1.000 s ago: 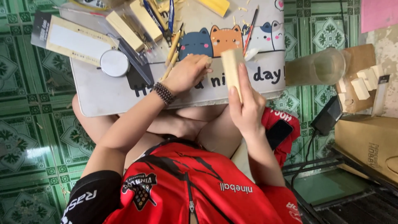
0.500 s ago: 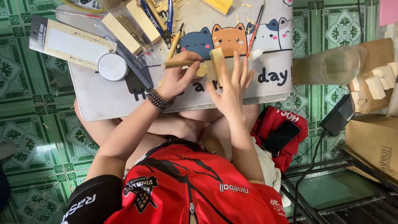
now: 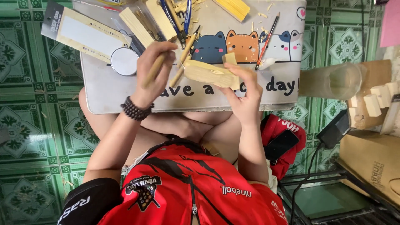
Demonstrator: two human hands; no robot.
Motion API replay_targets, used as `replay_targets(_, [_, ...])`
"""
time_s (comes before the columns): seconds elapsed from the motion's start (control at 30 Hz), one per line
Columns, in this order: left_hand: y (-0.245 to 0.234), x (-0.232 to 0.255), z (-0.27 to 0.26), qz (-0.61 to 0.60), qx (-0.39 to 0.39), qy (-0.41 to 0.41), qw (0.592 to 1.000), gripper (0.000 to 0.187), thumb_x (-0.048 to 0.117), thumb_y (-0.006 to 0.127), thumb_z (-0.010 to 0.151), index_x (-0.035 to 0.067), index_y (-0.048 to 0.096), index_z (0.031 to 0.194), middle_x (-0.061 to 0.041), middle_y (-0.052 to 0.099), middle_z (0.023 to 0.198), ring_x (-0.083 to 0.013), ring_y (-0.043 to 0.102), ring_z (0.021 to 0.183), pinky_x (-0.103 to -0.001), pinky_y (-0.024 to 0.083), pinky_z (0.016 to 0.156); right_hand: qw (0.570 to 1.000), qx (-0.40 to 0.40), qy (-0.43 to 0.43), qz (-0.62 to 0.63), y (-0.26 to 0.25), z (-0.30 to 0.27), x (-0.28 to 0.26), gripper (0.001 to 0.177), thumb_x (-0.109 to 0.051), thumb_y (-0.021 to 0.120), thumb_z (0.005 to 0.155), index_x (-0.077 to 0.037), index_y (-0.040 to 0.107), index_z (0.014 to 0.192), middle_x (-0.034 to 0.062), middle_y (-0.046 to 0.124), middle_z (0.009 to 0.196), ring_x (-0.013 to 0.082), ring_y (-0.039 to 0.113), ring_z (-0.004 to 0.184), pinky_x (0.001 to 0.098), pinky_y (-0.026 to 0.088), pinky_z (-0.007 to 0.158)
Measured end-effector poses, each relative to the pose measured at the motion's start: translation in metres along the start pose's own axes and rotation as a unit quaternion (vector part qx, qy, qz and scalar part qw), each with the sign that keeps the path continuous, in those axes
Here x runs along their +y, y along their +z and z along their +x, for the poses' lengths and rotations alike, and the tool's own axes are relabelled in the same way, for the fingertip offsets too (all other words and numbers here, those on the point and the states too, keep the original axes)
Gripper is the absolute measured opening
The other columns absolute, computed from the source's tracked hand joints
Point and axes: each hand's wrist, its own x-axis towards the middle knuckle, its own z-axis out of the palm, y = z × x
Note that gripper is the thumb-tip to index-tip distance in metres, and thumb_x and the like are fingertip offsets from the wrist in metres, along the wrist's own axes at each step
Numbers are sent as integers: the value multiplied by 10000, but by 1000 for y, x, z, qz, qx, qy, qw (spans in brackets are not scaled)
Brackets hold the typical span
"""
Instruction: The person carves and shapes a piece of wood using a wood carving knife. They use a sandpaper block to smooth the surfaces of various wooden pieces and then use a small carving tool to detail the end of a wooden block.
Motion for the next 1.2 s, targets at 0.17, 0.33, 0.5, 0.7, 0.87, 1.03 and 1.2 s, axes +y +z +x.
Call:
replay_targets(0.17, [-39,3,-12,178,-41,22,983,377,-51,642,1045,22,511,1392,-173,629,1238,-339,600,1119,-451,479,983,989,64,14,133,-1,-12,-10,412,-53,811,917,-26,571,1250,182,682,1215,296,661,1156,369,549,948])
replay_targets(0.33, [-47,-15,-28,251,-145,-46,956,1015,-289,328,667,68,288,1616,-151,354,1673,-349,384,1519,-545,291,1204,985,72,-22,152,-8,-8,-30,437,-48,806,903,-43,519,1233,224,668,1160,349,670,1140,447,584,1000])
replay_targets(0.5, [-36,-15,-27,205,-125,-54,969,789,-219,464,785,21,484,1536,-287,341,1604,-518,356,1457,-690,252,1144,977,103,-38,184,-9,-4,-41,465,-24,853,843,87,523,1152,294,650,1180,396,685,1118,439,561,960])
replay_targets(0.7, [-32,-12,-28,177,-87,-47,979,564,-142,594,902,24,618,1440,-278,226,1643,-553,252,1493,-667,274,1191,978,123,-14,170,-5,-8,-44,455,29,843,840,108,513,1144,314,666,1143,410,691,1116,444,551,963])
replay_targets(0.87, [-59,-38,-54,179,30,7,983,534,-226,545,871,7,637,1342,-257,393,1541,-494,373,1453,-592,367,1178,981,116,3,155,2,-7,-36,459,28,843,841,114,529,1165,298,680,1138,377,692,1103,438,536,969])
replay_targets(1.03, [-107,-66,-88,355,110,-2,928,514,-81,647,989,-12,537,1486,-220,314,1605,-474,224,1497,-652,259,1200,987,151,-2,52,29,-6,-6,452,3,860,866,75,589,1220,224,676,1144,347,692,1085,438,534,969])
replay_targets(1.2, [-109,-83,-99,322,98,-63,940,464,185,506,1126,-17,423,1535,-232,305,1589,-471,270,1489,-623,308,1198,998,35,48,-26,84,-23,36,364,-98,790,923,54,587,1184,244,652,982,442,679,941,511,556,839])
